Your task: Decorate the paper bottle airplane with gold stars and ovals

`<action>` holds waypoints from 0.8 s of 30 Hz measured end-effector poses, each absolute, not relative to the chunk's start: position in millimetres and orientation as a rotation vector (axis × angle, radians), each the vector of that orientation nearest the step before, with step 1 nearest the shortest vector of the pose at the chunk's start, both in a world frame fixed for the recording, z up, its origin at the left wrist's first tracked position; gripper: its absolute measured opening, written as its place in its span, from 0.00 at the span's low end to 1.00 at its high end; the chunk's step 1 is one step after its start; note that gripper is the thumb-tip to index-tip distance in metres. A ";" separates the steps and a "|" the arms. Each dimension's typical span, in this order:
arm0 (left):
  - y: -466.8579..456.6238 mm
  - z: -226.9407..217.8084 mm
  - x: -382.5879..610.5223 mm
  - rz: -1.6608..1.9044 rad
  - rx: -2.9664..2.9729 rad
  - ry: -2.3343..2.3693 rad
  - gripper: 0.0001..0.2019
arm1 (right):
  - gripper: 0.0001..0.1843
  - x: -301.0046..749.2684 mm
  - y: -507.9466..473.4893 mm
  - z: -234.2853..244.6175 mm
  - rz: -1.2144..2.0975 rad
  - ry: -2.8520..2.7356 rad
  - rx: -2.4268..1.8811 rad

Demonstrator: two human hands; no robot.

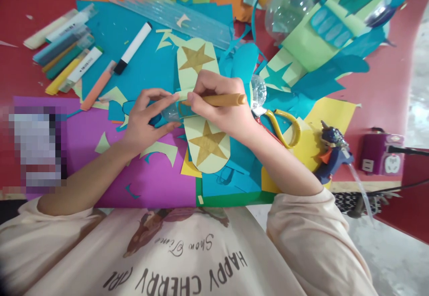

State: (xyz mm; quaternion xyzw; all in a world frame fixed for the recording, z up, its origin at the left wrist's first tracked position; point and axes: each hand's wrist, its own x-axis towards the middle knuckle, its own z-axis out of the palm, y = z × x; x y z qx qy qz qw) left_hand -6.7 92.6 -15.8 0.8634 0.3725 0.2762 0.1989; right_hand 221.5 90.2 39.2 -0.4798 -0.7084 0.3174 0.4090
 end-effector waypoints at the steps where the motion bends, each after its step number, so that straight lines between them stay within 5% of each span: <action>1: 92.5 -15.8 -6.6 0.778 2.418 1.038 0.23 | 0.19 221.3 90.0 38.7 0.794 -1.791 -1.203; 24: 94.5 -19.3 -5.2 0.916 2.461 0.938 0.24 | 0.18 223.1 91.0 48.2 0.909 -1.921 -1.171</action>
